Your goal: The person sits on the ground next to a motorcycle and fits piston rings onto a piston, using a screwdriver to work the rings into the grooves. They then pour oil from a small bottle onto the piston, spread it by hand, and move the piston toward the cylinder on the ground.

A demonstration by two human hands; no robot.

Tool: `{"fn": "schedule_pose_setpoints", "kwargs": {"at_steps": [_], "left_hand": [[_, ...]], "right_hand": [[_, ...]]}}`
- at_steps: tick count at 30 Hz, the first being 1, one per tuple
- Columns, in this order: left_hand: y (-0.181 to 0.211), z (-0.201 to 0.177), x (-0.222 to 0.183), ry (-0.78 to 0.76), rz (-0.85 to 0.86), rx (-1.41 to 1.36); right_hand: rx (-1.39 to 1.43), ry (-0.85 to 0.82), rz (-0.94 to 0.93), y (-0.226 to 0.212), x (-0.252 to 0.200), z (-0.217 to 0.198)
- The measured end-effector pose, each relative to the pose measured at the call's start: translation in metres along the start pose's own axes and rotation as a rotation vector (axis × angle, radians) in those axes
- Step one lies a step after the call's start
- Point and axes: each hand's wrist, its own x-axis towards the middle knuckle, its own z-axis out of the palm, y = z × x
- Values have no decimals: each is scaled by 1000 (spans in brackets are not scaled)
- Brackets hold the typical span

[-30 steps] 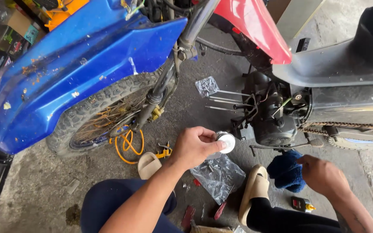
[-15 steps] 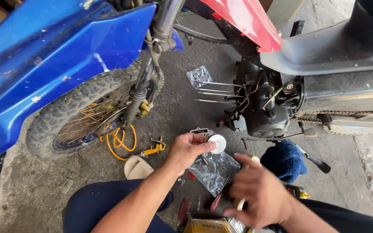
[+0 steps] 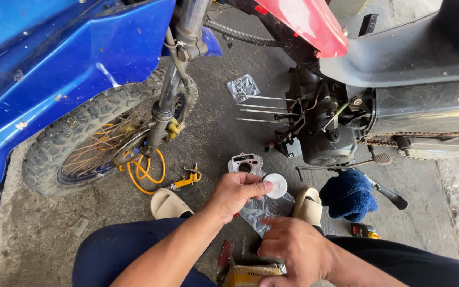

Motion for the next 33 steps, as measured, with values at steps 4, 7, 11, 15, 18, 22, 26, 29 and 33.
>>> {"fn": "schedule_pose_setpoints", "kwargs": {"at_steps": [4, 7, 11, 15, 18, 22, 26, 29, 33], "left_hand": [[7, 2, 0, -24, 60, 66], [21, 3, -7, 0, 178, 406], [32, -1, -20, 107, 686, 887], [33, -1, -27, 101, 955, 1056], [40, 2, -34, 93, 976, 1045], [44, 4, -39, 90, 1017, 1030], [46, 4, -40, 60, 995, 1030], [47, 3, -37, 45, 1012, 1014], [49, 2, -36, 38, 969, 947]], "right_hand": [[36, -62, 75, -3, -4, 3], [-81, -207, 393, 0, -7, 2], [-232, -197, 477, -1, -18, -12], [-186, 126, 133, -20, -10, -29], [-154, 201, 35, -26, -5, -28], [-146, 230, -6, -23, -7, -22], [-104, 264, 46, -24, -7, -24], [-85, 275, 30, -25, -6, -31], [-52, 338, 73, -24, -11, -38]]}}
